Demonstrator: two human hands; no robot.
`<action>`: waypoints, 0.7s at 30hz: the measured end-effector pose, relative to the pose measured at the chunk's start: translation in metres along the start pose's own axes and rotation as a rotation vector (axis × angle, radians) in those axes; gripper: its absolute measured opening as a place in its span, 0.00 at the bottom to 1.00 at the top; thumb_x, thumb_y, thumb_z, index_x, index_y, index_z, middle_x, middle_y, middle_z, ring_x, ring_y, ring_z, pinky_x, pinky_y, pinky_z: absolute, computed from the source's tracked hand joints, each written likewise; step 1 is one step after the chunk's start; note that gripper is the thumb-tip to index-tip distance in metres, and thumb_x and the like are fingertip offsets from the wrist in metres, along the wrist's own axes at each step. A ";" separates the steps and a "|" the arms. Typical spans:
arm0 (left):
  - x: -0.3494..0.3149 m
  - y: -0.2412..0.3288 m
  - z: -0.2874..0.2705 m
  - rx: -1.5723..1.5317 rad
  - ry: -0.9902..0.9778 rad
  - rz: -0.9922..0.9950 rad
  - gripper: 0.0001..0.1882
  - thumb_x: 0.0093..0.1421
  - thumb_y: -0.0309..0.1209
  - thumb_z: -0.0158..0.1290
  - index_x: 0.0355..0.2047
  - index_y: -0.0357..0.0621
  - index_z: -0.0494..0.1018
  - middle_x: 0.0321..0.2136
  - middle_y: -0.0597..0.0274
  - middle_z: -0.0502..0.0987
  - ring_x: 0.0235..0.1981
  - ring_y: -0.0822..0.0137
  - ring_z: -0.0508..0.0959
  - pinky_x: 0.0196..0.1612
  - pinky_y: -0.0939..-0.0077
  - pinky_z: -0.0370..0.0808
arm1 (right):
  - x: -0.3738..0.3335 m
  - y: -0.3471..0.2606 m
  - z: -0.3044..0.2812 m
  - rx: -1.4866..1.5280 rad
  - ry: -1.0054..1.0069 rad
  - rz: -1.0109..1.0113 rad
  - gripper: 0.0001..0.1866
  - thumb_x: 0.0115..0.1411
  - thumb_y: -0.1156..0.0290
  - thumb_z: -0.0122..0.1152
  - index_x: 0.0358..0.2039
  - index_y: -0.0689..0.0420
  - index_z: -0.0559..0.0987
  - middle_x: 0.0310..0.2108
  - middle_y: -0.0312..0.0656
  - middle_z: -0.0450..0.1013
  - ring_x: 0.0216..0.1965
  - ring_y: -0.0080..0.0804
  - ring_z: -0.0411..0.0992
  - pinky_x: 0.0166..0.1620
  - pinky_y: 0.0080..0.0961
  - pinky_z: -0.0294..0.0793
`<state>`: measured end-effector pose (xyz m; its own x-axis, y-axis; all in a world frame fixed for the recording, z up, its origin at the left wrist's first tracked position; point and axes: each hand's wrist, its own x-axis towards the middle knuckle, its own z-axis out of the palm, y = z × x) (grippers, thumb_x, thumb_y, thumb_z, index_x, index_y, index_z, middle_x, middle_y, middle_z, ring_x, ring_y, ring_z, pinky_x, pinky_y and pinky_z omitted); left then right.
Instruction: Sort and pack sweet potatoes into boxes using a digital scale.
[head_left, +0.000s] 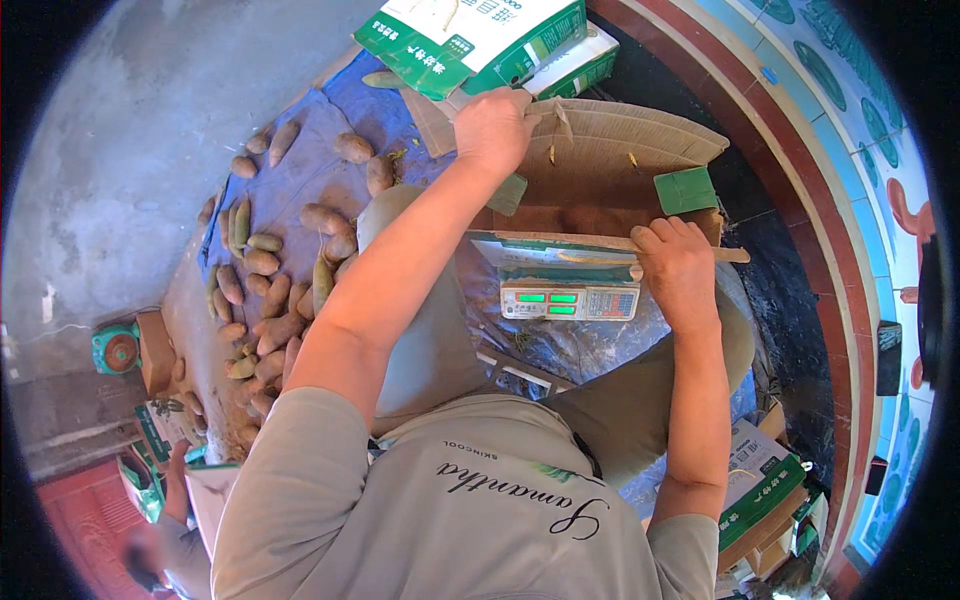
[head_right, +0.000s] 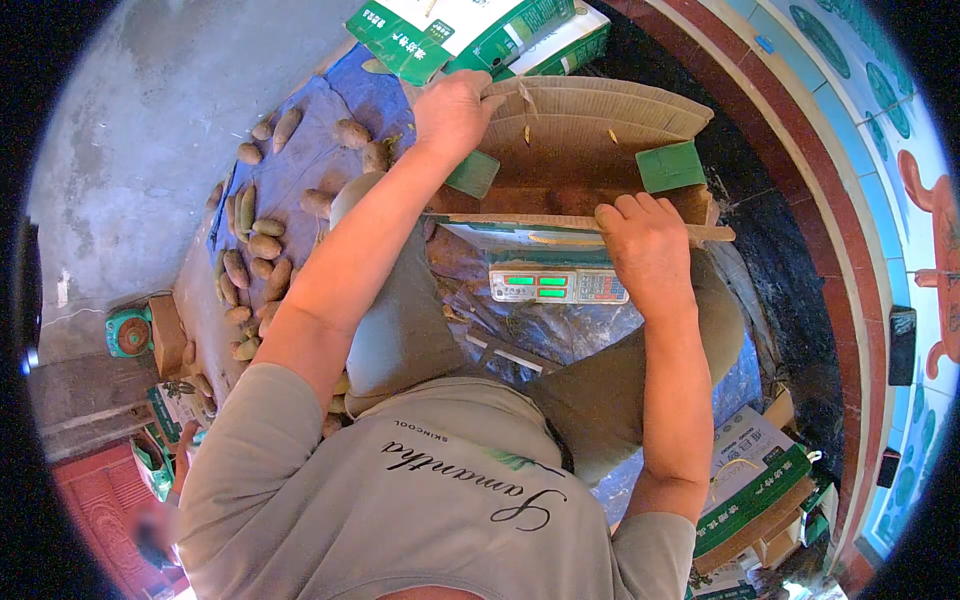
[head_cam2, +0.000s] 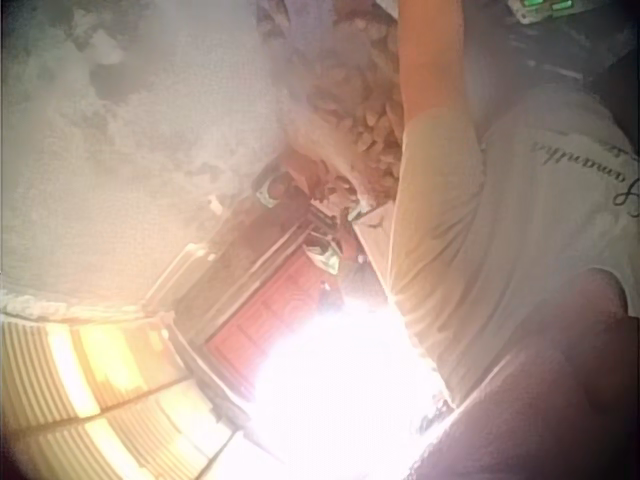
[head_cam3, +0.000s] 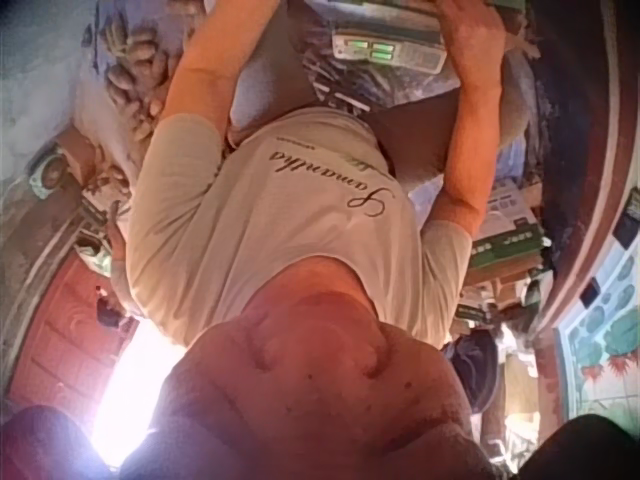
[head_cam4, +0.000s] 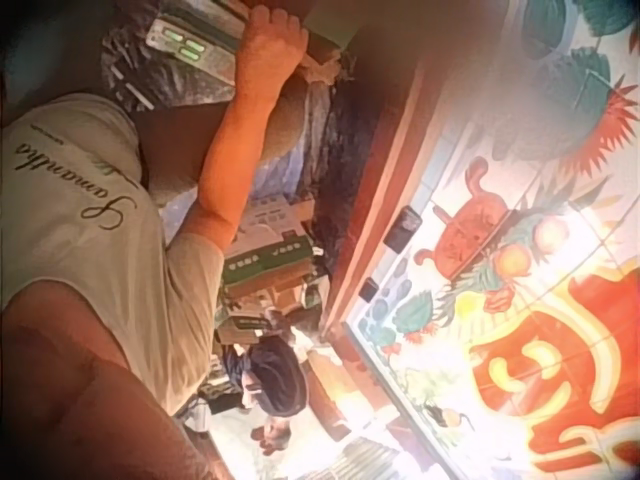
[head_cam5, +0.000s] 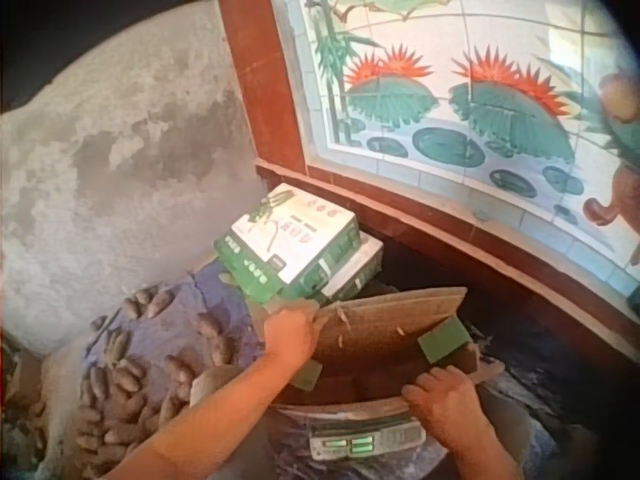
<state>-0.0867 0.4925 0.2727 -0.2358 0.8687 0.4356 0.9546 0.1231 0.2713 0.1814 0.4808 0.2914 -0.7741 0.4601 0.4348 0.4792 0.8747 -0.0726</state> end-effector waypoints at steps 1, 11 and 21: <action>0.000 0.000 -0.001 0.001 -0.001 -0.002 0.11 0.50 0.39 0.57 0.26 0.45 0.72 0.28 0.58 0.74 0.33 0.52 0.75 0.33 0.59 0.72 | 0.000 0.000 -0.001 0.019 0.005 -0.003 0.05 0.42 0.74 0.54 0.24 0.55 0.73 0.21 0.38 0.66 0.27 0.35 0.67 0.31 0.30 0.65; -0.004 -0.003 -0.004 -0.020 -0.086 -0.063 0.10 0.50 0.38 0.57 0.28 0.46 0.74 0.30 0.58 0.76 0.35 0.54 0.76 0.35 0.60 0.73 | 0.001 -0.004 0.002 0.151 -0.032 0.041 0.07 0.42 0.73 0.60 0.24 0.56 0.73 0.21 0.40 0.67 0.28 0.38 0.68 0.33 0.32 0.67; -0.008 -0.016 -0.005 -0.169 0.026 -0.070 0.18 0.45 0.43 0.60 0.34 0.49 0.76 0.33 0.57 0.77 0.39 0.56 0.76 0.43 0.60 0.70 | 0.002 -0.006 -0.011 0.224 0.002 0.105 0.15 0.45 0.60 0.64 0.25 0.59 0.74 0.23 0.43 0.68 0.28 0.43 0.68 0.32 0.35 0.67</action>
<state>-0.1014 0.4812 0.2694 -0.3070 0.8480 0.4320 0.8921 0.0984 0.4409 0.1814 0.4746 0.3028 -0.7244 0.5498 0.4159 0.4530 0.8344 -0.3140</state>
